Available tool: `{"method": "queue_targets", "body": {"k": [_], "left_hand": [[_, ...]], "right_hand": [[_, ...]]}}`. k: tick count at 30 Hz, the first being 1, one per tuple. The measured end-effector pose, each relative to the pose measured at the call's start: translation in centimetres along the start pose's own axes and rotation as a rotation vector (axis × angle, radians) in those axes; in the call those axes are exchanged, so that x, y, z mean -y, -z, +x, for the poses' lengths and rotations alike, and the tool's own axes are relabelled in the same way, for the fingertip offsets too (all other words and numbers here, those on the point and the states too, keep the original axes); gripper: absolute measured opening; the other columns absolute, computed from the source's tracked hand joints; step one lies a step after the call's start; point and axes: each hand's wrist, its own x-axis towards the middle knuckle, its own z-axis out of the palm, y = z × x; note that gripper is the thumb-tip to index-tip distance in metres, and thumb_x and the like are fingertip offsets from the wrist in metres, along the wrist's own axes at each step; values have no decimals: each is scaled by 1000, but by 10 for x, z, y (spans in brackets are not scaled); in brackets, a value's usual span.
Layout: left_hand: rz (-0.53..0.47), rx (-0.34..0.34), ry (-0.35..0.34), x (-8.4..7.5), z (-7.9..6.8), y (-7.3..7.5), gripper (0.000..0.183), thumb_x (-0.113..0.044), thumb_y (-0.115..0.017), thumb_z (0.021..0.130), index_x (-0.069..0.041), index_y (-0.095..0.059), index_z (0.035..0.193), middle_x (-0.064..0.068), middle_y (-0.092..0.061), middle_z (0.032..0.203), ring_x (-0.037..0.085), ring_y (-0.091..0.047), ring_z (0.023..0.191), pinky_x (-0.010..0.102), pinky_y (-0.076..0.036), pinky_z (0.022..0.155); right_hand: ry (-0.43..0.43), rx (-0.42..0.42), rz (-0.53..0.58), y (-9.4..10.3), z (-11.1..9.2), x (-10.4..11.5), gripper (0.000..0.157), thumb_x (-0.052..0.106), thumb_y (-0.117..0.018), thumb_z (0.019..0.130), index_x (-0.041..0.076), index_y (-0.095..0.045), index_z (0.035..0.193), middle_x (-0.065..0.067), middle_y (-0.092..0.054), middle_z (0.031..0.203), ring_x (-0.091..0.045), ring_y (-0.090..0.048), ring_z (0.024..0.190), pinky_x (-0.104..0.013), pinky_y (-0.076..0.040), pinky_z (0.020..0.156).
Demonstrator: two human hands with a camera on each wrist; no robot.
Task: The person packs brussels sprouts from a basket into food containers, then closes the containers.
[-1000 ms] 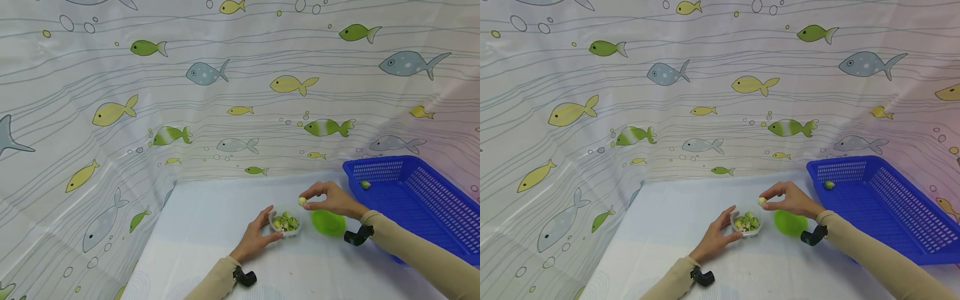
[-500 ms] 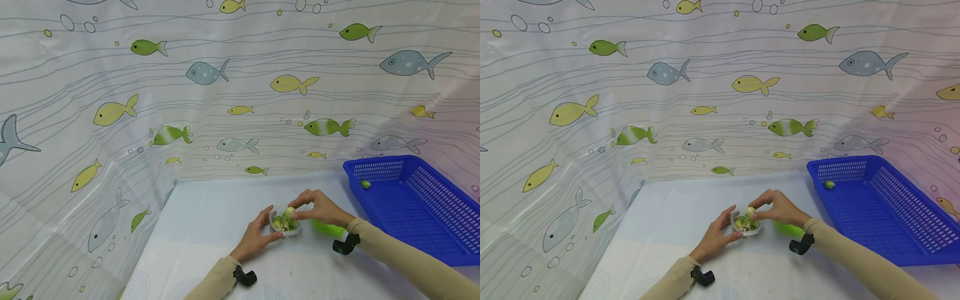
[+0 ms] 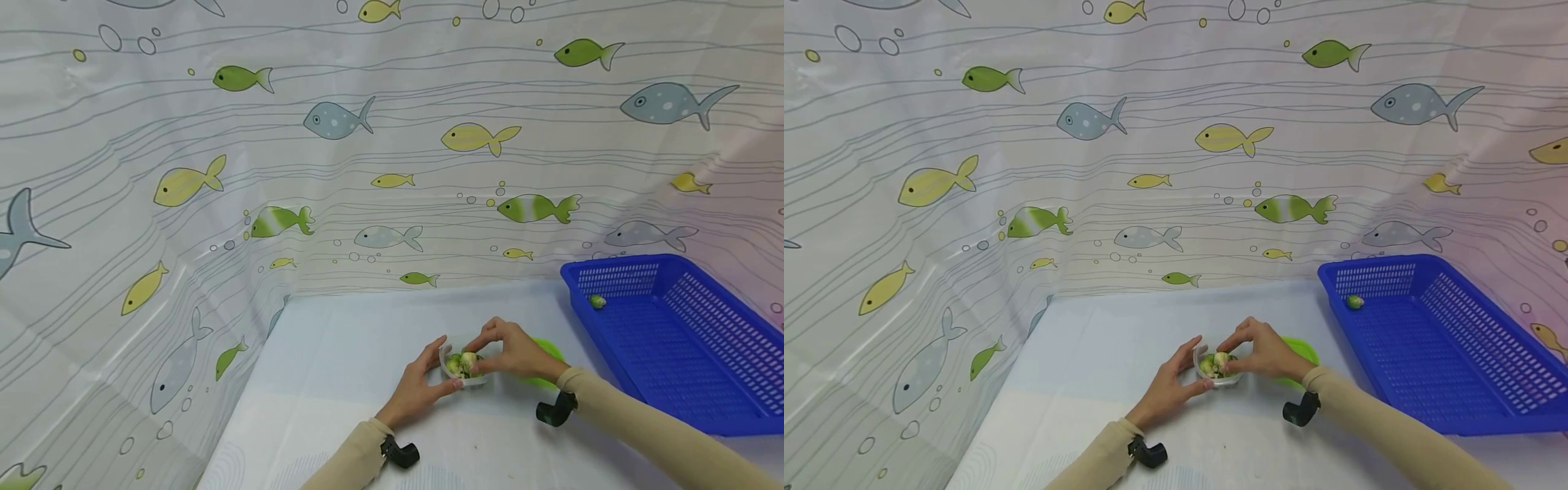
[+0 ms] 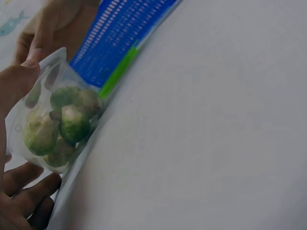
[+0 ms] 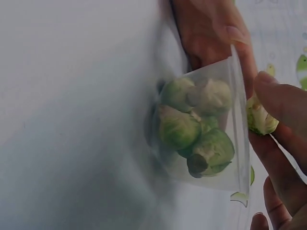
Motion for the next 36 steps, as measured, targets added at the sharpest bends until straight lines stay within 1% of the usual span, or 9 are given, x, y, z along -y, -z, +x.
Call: {"method": "queue_targets", "body": {"k": [6, 13, 20, 23, 26, 28, 31, 33, 36], "left_hand": [[-7, 3, 7, -1, 0, 0, 89, -41, -79, 97, -19, -30, 168, 9, -56, 158, 27, -60, 140, 47, -48, 118], [-9, 4, 0, -2, 0, 0, 88, -40, -78, 97, -19, -30, 168, 10, -55, 159, 28, -60, 141, 46, -48, 118], [8, 1, -6, 0, 0, 1, 89, -39, -79, 97, -16, -30, 168, 12, -56, 158, 29, -60, 141, 46, -49, 118], [-2, 3, -3, 0, 1, 1, 89, -39, -79, 97, -17, -30, 168, 12, -56, 158, 28, -59, 141, 45, -48, 119], [-13, 4, 2, 0, 1, 1, 87, -39, -79, 97, -23, -31, 168, 12, -55, 159, 27, -59, 141, 45, -48, 119], [-12, 3, 4, 0, 0, 1, 87, -40, -79, 97, -24, -31, 168, 12, -55, 159, 27, -59, 141, 44, -48, 119], [-12, 2, 4, 0, 0, 0, 88, -39, -79, 97, -21, -31, 168, 13, -54, 159, 28, -59, 141, 44, -48, 118], [-10, 3, 2, 0, 0, 0, 88, -39, -79, 97, -18, -30, 168, 13, -54, 159, 29, -59, 141, 44, -48, 118], [-11, 3, -1, 1, 0, -1, 89, -39, -79, 97, -16, -30, 168, 14, -55, 158, 29, -60, 141, 44, -48, 118]], "right_hand": [[27, -14, -44, -7, -1, -3, 29, 30, -96, 79, 24, -85, 106, 1, -67, 105, -25, -57, 98, -47, -50, 87], [-20, 16, -54, -9, 3, -2, 30, 31, -97, 78, 26, -86, 105, 2, -67, 106, -26, -55, 101, -44, -48, 86], [-55, 61, -123, -6, 11, 4, 30, 29, -98, 76, 27, -86, 103, 8, -71, 105, -20, -51, 100, -33, -41, 82], [-64, 78, -146, -6, 14, 7, 29, 25, -98, 75, 27, -87, 102, 11, -74, 102, -18, -48, 99, -30, -39, 81], [-54, 89, -166, -7, 16, 8, 29, 23, -98, 75, 26, -87, 101, 14, -77, 99, -14, -46, 97, -30, -38, 80], [-50, 91, -175, -8, 17, 8, 28, 21, -99, 74, 25, -87, 100, 14, -77, 97, -13, -46, 96, -29, -38, 80], [-44, 93, -173, -7, 17, 10, 28, 19, -99, 73, 24, -87, 98, 13, -77, 96, -14, -46, 96, -28, -38, 79], [-42, 92, -167, -7, 17, 11, 28, 16, -99, 73, 24, -87, 97, 11, -75, 97, -17, -47, 96, -28, -38, 78], [-31, 93, -165, -6, 17, 12, 27, 14, -99, 72, 23, -87, 95, 8, -70, 96, -19, -49, 95, -27, -39, 78]]}}
